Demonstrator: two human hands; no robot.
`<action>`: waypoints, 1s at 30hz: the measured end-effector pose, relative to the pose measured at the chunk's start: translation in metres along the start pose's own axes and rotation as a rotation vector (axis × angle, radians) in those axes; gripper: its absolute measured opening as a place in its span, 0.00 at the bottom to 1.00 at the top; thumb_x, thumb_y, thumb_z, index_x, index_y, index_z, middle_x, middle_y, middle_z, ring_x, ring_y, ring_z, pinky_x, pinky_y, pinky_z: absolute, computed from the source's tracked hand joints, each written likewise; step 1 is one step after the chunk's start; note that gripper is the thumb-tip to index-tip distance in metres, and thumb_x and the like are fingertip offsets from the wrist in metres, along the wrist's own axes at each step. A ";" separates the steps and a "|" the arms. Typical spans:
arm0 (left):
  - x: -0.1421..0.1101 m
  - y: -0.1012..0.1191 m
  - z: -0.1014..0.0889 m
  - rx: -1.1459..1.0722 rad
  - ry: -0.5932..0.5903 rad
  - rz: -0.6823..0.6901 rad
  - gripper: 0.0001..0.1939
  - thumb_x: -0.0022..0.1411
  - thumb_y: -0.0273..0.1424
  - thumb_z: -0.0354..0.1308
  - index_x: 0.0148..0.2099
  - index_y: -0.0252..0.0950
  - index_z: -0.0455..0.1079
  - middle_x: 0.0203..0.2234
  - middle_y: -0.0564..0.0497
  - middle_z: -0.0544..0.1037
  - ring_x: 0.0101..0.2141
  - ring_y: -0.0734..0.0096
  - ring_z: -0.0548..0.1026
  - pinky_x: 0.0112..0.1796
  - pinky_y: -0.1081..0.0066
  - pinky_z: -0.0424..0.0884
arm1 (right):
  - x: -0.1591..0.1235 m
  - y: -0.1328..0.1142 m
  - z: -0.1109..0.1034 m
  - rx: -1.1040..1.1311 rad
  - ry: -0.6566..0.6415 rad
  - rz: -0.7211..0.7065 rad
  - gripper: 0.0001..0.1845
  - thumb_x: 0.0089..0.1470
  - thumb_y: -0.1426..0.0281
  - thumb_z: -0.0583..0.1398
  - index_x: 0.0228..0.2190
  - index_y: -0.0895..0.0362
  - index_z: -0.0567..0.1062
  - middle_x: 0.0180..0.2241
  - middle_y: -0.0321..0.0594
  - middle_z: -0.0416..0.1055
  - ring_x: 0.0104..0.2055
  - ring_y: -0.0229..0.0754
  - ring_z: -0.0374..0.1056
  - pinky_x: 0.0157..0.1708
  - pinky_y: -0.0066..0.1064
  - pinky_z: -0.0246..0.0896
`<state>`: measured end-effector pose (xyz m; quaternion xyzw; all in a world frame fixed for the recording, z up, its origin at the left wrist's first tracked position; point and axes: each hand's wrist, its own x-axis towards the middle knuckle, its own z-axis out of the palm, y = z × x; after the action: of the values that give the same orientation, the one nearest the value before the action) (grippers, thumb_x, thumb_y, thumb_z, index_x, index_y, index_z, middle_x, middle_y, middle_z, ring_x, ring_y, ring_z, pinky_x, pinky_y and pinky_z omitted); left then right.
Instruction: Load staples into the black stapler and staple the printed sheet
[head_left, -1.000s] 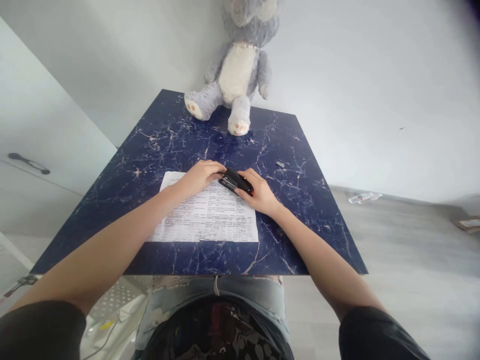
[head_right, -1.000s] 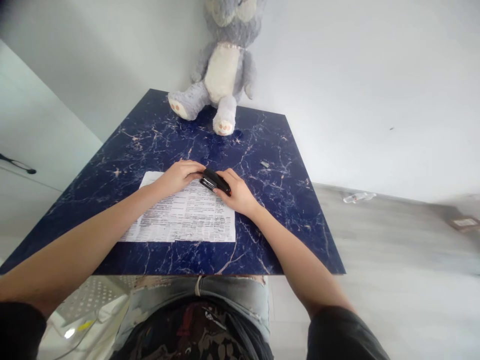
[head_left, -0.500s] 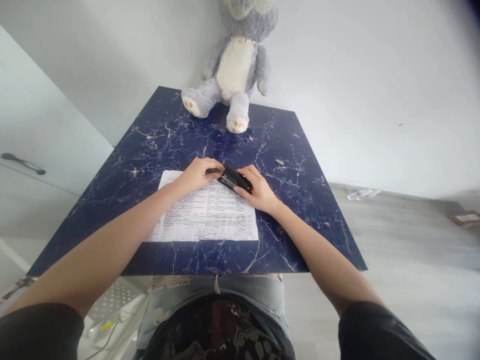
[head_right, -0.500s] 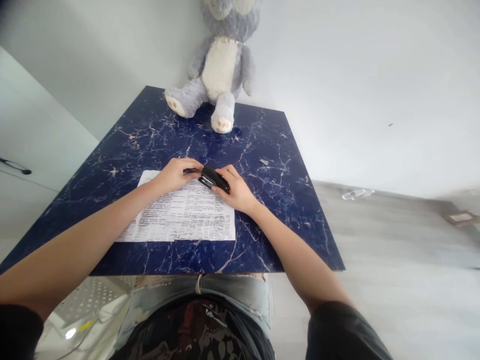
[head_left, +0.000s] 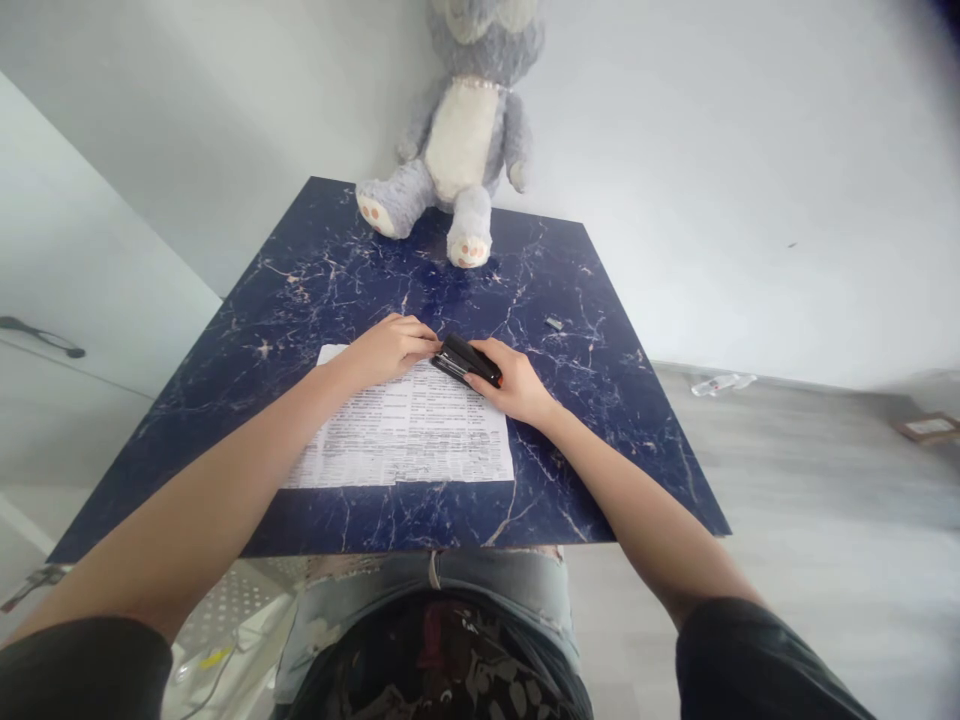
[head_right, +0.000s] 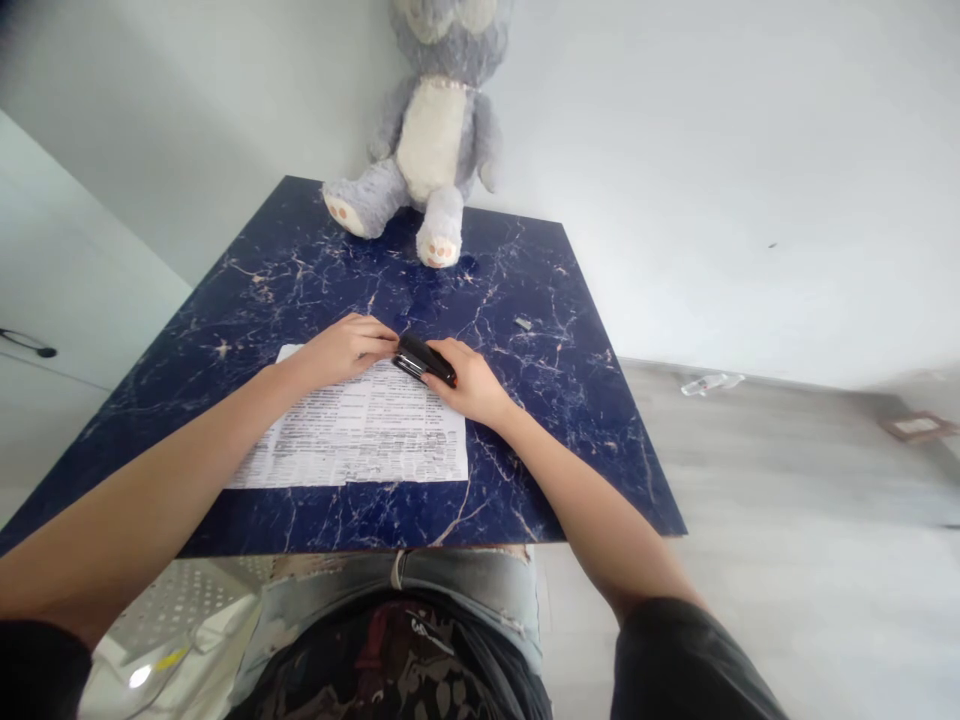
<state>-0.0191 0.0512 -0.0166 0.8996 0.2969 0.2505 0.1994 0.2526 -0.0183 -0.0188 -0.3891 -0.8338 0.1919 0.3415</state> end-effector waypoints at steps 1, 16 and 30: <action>-0.001 0.000 -0.003 -0.026 -0.012 -0.001 0.13 0.72 0.34 0.56 0.47 0.45 0.84 0.48 0.46 0.85 0.52 0.56 0.80 0.59 0.50 0.71 | -0.001 0.002 -0.001 0.006 0.018 0.029 0.20 0.64 0.64 0.62 0.55 0.56 0.74 0.46 0.47 0.77 0.46 0.51 0.73 0.50 0.47 0.70; 0.000 0.037 -0.001 -0.294 0.023 -0.094 0.25 0.53 0.44 0.76 0.53 0.48 0.83 0.47 0.48 0.86 0.48 0.52 0.82 0.54 0.53 0.77 | -0.002 -0.004 -0.018 0.217 -0.052 -0.104 0.23 0.66 0.54 0.61 0.54 0.54 0.77 0.44 0.46 0.79 0.45 0.50 0.70 0.50 0.47 0.68; -0.008 -0.024 -0.027 -0.579 0.544 -0.338 0.18 0.68 0.49 0.61 0.40 0.40 0.79 0.32 0.46 0.82 0.31 0.64 0.78 0.37 0.63 0.76 | 0.005 -0.014 -0.008 0.136 -0.191 -0.104 0.17 0.62 0.66 0.65 0.51 0.54 0.74 0.49 0.46 0.78 0.50 0.48 0.72 0.54 0.44 0.68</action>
<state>-0.0505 0.0704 -0.0097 0.6462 0.3994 0.5154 0.3965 0.2490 -0.0231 -0.0025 -0.3011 -0.8665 0.2663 0.2959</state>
